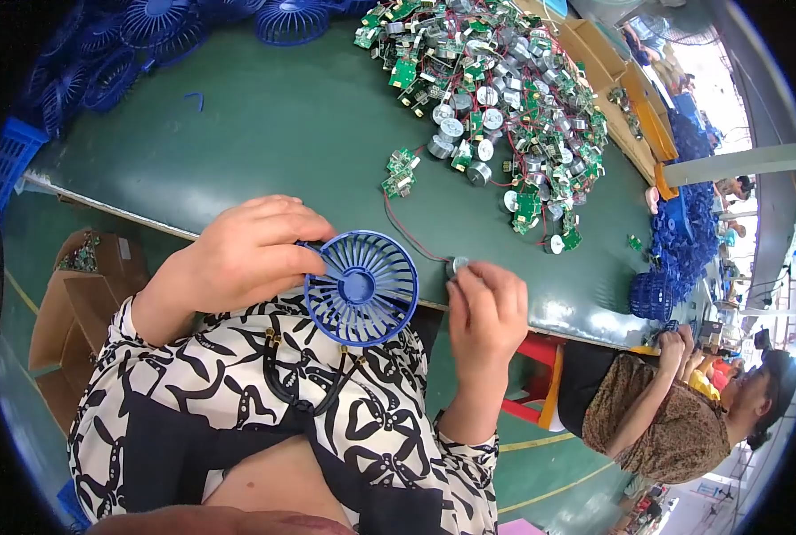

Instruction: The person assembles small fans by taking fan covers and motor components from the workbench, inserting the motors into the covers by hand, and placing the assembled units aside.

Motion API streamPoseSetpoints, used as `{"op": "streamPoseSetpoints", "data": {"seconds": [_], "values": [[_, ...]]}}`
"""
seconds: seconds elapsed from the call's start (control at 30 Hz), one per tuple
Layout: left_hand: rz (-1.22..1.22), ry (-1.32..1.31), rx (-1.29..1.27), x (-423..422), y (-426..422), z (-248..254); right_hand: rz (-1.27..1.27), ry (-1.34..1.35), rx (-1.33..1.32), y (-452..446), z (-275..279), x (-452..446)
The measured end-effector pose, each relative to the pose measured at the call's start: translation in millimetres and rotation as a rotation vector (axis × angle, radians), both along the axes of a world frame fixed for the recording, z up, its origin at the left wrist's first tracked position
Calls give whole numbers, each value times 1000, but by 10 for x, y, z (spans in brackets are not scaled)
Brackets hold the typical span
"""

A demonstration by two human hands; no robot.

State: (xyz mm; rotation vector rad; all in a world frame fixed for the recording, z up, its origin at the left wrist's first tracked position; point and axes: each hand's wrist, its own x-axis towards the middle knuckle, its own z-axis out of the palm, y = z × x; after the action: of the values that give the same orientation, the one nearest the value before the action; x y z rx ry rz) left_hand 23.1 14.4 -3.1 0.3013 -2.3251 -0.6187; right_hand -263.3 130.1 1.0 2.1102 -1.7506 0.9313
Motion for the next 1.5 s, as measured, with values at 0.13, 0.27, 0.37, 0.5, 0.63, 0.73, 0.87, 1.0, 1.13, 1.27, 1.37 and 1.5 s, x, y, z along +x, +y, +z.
{"op": "streamPoseSetpoints", "data": {"seconds": [0.13, 0.27, 0.37, 0.5, 0.63, 0.73, 0.87, 1.0, 1.13, 1.27, 1.37, 1.5], "values": [[-51, 9, 29, 6, -19, 8, -16, -150, 40, 85, -75, 25], [-41, 18, 13, -3, -22, 11, -144, -64, 250, -22, 202, 136], [-11, 19, 10, -9, -6, 5, -103, -54, 300, -126, 273, 119], [11, 28, -10, -30, -10, -28, 70, -177, 209, -191, 479, 375], [28, 47, -5, -32, -4, -47, 260, 22, 305, -218, 549, 563], [28, 63, -6, -30, -8, -60, 304, 99, 358, -236, 536, 617], [26, 75, -16, -34, -12, -86, 346, 143, 352, -301, 519, 628], [23, 101, -13, -51, -23, -115, 297, 214, 402, -319, 557, 662], [27, 93, -14, -50, -25, -87, 245, 261, 452, -307, 594, 702], [20, 95, -35, -24, -35, -95, 265, 171, 407, -206, 606, 683], [17, 59, -27, 11, -27, -82, 389, 91, 353, -85, 526, 601], [9, 55, -17, -6, -13, -94, 393, 213, 137, -18, 138, 535]]}}
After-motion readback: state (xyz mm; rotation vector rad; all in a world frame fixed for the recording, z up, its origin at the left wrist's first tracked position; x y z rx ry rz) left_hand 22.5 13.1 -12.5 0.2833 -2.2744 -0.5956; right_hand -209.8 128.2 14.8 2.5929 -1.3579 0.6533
